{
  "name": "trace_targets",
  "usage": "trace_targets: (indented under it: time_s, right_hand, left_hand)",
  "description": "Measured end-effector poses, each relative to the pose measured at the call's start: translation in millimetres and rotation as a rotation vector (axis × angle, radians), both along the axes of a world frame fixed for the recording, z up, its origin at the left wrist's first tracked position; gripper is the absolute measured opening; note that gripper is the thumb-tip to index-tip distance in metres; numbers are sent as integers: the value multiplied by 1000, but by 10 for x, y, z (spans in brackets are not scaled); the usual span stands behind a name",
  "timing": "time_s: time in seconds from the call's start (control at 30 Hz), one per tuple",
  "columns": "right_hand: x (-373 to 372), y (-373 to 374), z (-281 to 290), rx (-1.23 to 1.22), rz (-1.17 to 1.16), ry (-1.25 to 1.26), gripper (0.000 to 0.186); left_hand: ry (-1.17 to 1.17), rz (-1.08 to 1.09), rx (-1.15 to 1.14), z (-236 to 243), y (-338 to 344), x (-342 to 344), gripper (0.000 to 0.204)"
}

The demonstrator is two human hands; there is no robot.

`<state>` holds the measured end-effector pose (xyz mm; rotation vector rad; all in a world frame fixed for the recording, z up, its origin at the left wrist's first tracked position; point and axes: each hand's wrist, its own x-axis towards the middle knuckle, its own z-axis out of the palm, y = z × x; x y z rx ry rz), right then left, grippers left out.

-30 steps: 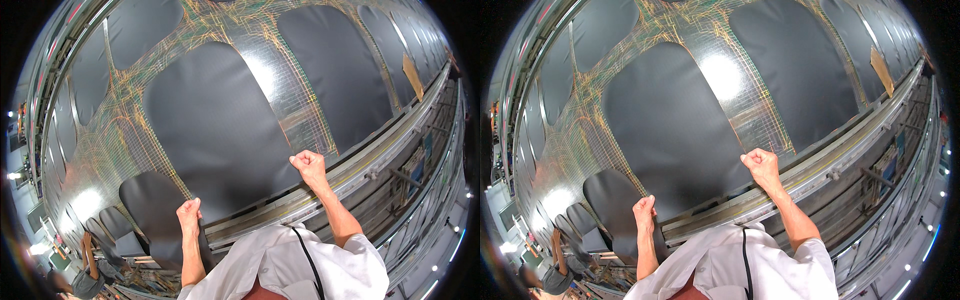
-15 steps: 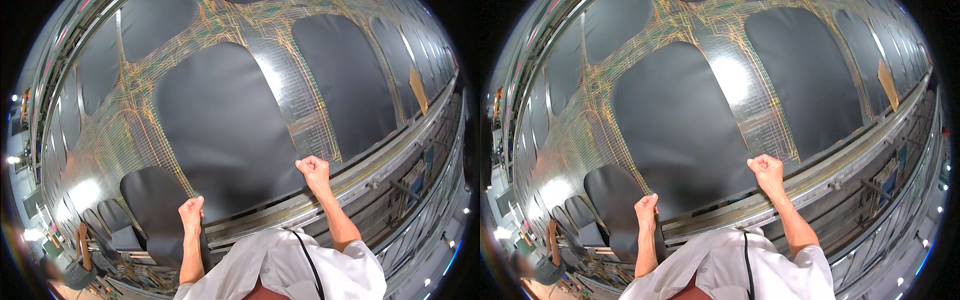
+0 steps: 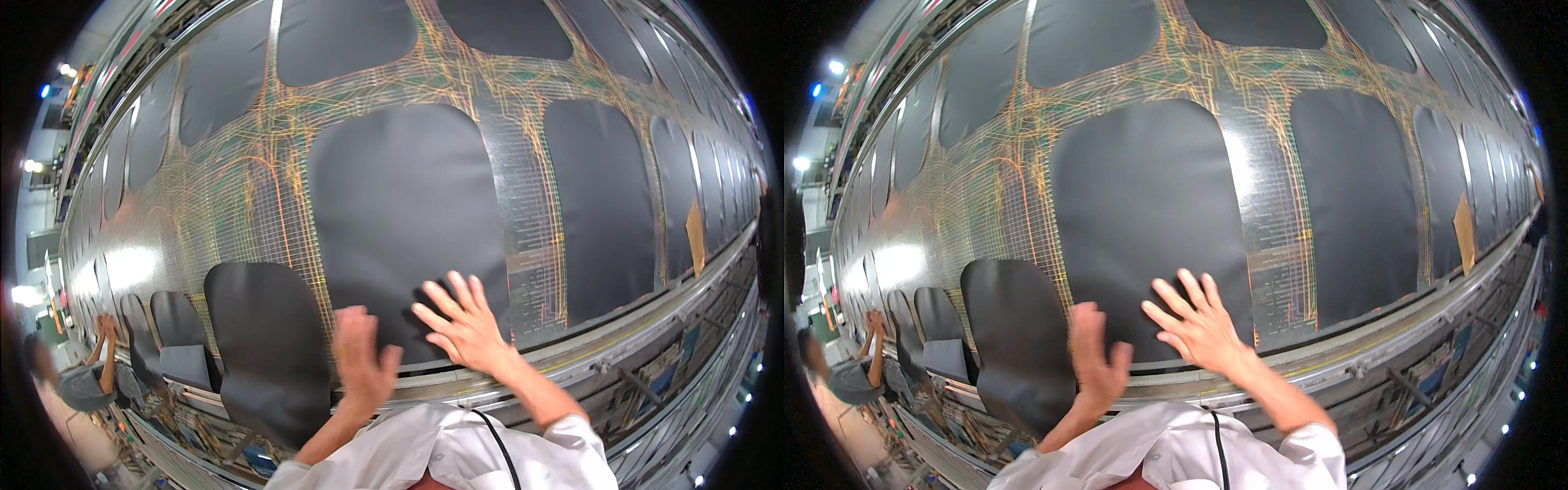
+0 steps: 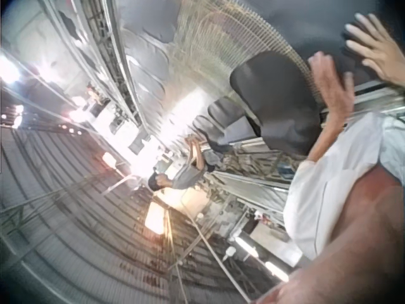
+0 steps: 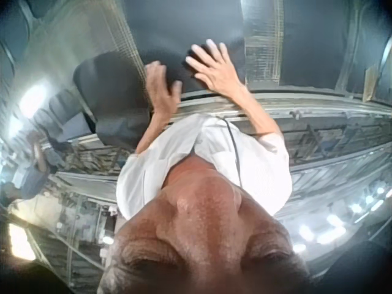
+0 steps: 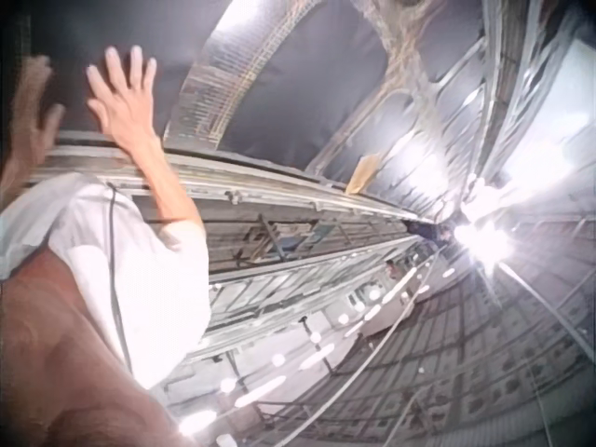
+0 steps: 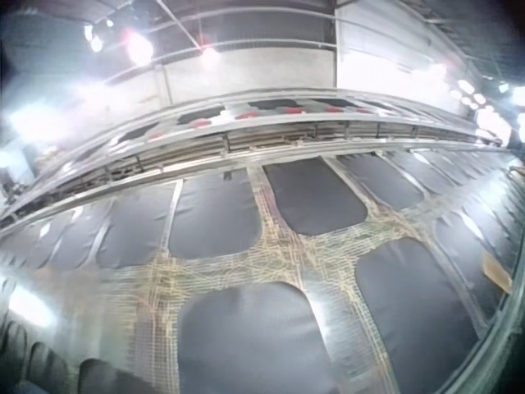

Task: The person repeatedly places black foam insulation pads into designated recesses on a curved, grid-lined metallic surface. They smooth each pad into place with their hands, then lift it out and repeat the process on the same or adjacent sections.

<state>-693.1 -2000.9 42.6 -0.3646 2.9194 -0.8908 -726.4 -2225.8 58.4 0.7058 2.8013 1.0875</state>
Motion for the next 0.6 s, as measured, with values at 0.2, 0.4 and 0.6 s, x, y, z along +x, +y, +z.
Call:
trace_targets:
  time_s: [0.2, 0.4, 0.6]
  right_hand:
    - [-1551, 637, -723, 309, 244, 192, 55]
    - [-2761, 1130, -897, 407, -123, 270, 54]
    - [-2091, 105, -914, 363, -108, 316, 54]
  left_hand:
    - [-40, -649, -340, -638, 741, -430, 74]
    - [264, -137, -408, -938, 1167, -2301, 65]
    - [252, 223, -566, -1078, 666, -2896, 60]
